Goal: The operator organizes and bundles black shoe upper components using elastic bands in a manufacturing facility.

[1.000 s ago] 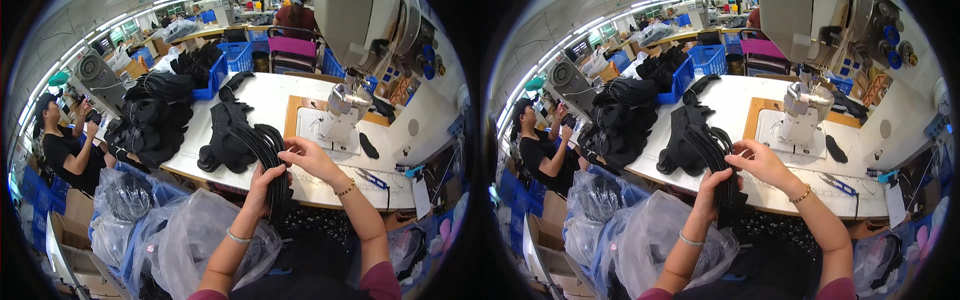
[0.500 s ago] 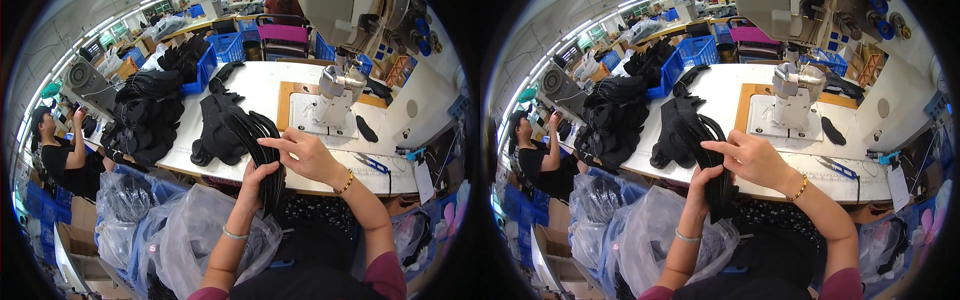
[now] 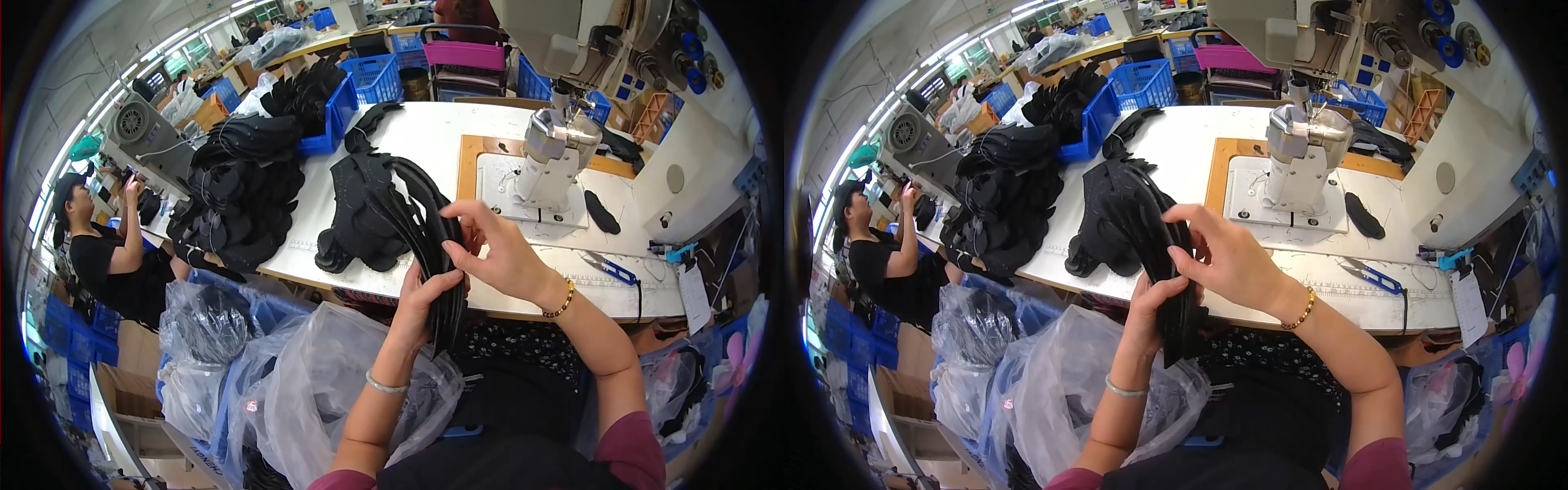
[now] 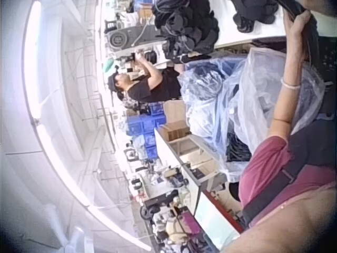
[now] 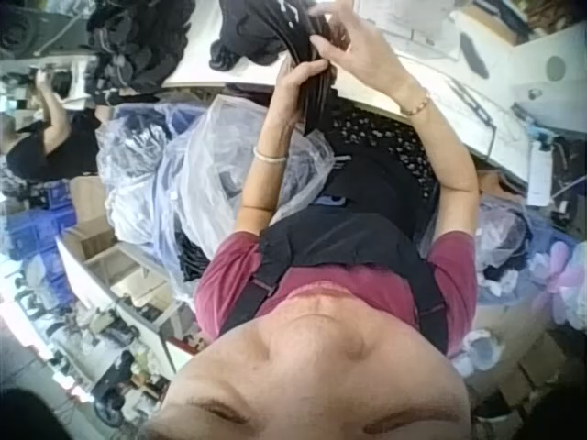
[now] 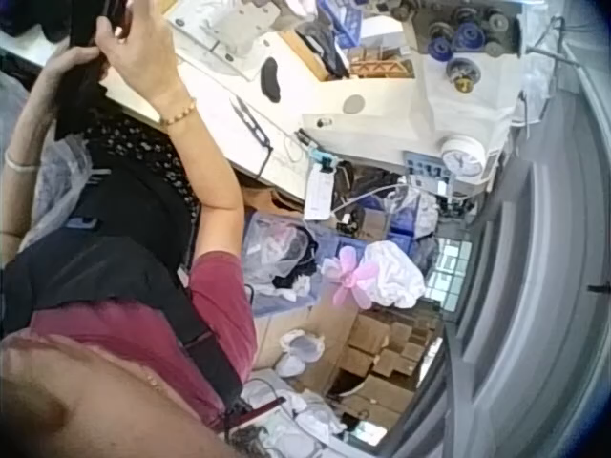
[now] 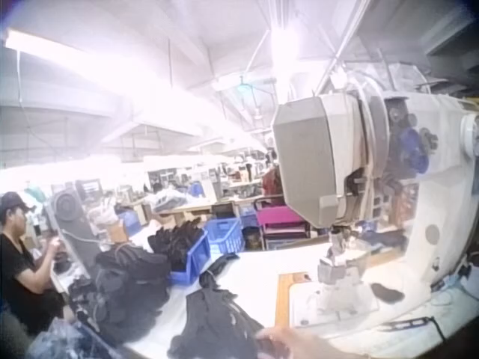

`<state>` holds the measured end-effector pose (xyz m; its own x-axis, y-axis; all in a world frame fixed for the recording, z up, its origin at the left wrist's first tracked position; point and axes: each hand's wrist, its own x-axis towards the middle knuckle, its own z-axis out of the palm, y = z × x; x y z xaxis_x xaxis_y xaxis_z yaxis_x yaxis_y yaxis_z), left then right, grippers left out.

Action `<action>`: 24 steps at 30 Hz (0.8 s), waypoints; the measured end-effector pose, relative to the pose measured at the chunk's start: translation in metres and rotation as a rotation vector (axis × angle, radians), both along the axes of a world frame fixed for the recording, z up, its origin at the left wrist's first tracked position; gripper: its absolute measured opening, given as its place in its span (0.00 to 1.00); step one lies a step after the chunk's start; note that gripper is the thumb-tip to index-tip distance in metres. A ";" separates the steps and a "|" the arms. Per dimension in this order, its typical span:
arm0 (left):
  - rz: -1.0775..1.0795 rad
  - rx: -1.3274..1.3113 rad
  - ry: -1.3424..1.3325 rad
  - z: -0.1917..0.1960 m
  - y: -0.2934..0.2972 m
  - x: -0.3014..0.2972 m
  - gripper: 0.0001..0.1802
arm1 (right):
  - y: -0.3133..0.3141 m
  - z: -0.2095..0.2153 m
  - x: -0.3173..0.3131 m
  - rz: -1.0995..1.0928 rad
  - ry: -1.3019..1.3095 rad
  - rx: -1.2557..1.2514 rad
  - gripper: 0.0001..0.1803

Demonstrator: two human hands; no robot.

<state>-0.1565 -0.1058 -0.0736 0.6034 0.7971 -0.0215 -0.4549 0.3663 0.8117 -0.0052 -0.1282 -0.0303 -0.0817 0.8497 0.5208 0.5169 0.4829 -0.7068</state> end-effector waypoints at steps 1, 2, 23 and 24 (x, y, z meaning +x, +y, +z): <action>0.003 0.000 0.000 0.000 -0.001 0.000 0.17 | 0.001 -0.001 -0.003 0.009 0.014 0.137 0.20; 0.008 0.021 0.024 0.001 -0.002 0.000 0.17 | 0.001 0.002 -0.001 0.012 0.015 0.136 0.20; 0.215 -0.216 -0.135 0.016 -0.012 0.025 0.16 | -0.047 -0.013 -0.004 0.154 0.075 -0.350 0.60; 0.239 -0.201 -0.150 0.011 -0.013 0.034 0.16 | -0.051 -0.009 -0.005 0.120 0.020 -0.268 0.61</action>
<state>-0.1229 -0.1187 -0.0628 0.4086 0.9051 -0.1180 -0.6556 0.3809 0.6520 -0.0100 -0.1787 -0.0395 -0.1817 0.9423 0.2812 0.4521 0.3340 -0.8271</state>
